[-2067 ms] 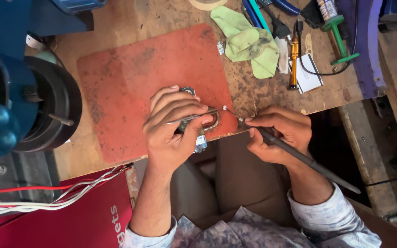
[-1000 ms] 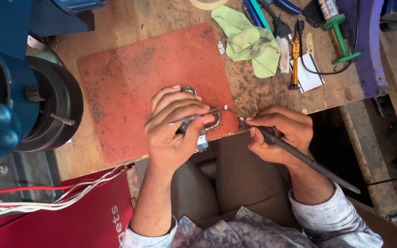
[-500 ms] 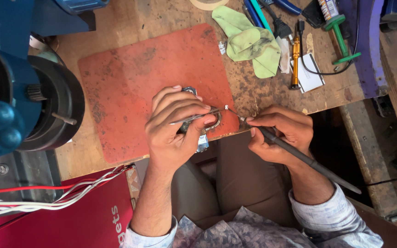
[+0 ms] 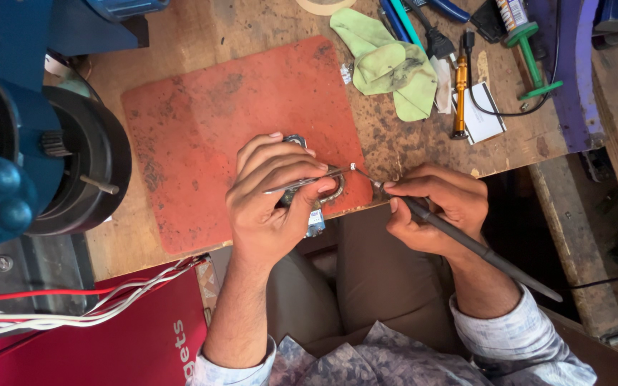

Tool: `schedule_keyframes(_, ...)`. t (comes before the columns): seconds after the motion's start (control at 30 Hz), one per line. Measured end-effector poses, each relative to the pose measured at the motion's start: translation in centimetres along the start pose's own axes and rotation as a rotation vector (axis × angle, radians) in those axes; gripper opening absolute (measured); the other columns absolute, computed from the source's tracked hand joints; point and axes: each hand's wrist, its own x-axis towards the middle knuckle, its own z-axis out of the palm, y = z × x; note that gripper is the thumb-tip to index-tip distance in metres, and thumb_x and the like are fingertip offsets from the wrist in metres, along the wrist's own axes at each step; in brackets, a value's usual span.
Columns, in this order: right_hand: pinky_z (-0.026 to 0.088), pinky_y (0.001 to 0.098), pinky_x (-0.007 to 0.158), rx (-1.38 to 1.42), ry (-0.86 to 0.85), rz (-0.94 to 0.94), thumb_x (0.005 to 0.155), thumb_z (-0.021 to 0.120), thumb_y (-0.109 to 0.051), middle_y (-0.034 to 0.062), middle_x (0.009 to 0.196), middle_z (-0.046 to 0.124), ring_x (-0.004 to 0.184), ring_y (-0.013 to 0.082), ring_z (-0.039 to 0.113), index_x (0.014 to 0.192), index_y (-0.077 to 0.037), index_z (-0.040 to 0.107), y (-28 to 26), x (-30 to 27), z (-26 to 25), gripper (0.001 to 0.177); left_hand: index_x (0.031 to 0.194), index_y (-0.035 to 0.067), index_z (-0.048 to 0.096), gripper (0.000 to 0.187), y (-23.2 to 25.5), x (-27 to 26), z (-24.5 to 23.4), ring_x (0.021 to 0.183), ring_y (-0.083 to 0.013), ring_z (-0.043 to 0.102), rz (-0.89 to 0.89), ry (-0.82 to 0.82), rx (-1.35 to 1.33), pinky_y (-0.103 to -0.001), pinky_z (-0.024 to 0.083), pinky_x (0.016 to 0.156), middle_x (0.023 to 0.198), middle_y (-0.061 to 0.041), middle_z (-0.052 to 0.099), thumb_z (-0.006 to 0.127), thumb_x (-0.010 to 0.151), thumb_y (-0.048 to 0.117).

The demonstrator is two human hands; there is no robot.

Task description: The person retrieves a small metal component from a drawer and places it on a workbench. They then use a soldering iron to apply solder to the component and a small electronic device, likely a lock mechanism, while holding it with tweezers.

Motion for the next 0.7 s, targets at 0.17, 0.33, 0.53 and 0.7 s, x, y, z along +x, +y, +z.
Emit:
schedule_keyframes(0.17,0.043,0.0225,0.054,0.012,0.013,0.019,0.079,0.076,0.002,0.008,0.079,0.069,0.061,0.0081,0.062,0.094,0.0,0.073,-0.06,-0.17,-0.01,0.015,0.097,0.006,0.072,0.015,0.02,0.01,-0.02,0.103,-0.023,0.072,-0.001,-0.002,-0.001,-0.045,0.049,0.107,0.096,-0.002,0.074,0.084,0.09,0.009)
schedule_keyframes(0.33,0.041,0.0222,0.053,0.018,0.022,0.028,0.078,0.076,0.002,0.0079,0.079,0.069,0.059,0.0073,0.059,0.093,0.0,0.073,-0.03,-0.18,0.11,0.015,0.097,0.006,0.072,0.014,0.07,0.01,-0.07,0.102,-0.0234,0.072,0.002,-0.004,-0.001,-0.045,0.049,0.107,0.096,-0.002,0.075,0.083,0.089,0.008)
schedule_keyframes(0.53,0.041,0.0222,0.054,0.012,0.015,0.015,0.078,0.076,0.002,0.0078,0.08,0.068,0.06,0.0078,0.059,0.093,0.0,0.072,-0.02,-0.12,0.09,0.016,0.096,0.005,0.072,0.014,0.02,0.1,-0.05,0.101,-0.0239,0.072,0.014,0.002,0.001,-0.045,0.049,0.106,0.095,-0.002,0.074,0.084,0.089,0.008)
schedule_keyframes(0.7,0.042,0.022,0.055,0.015,0.036,0.03,0.079,0.076,0.001,0.0082,0.081,0.069,0.061,0.0084,0.06,0.095,0.0,0.072,0.12,-0.52,0.14,0.016,0.097,0.005,0.072,0.016,0.06,0.1,-0.01,0.101,-0.0241,0.072,0.009,0.013,0.001,-0.045,0.05,0.105,0.096,-0.003,0.074,0.085,0.088,0.008)
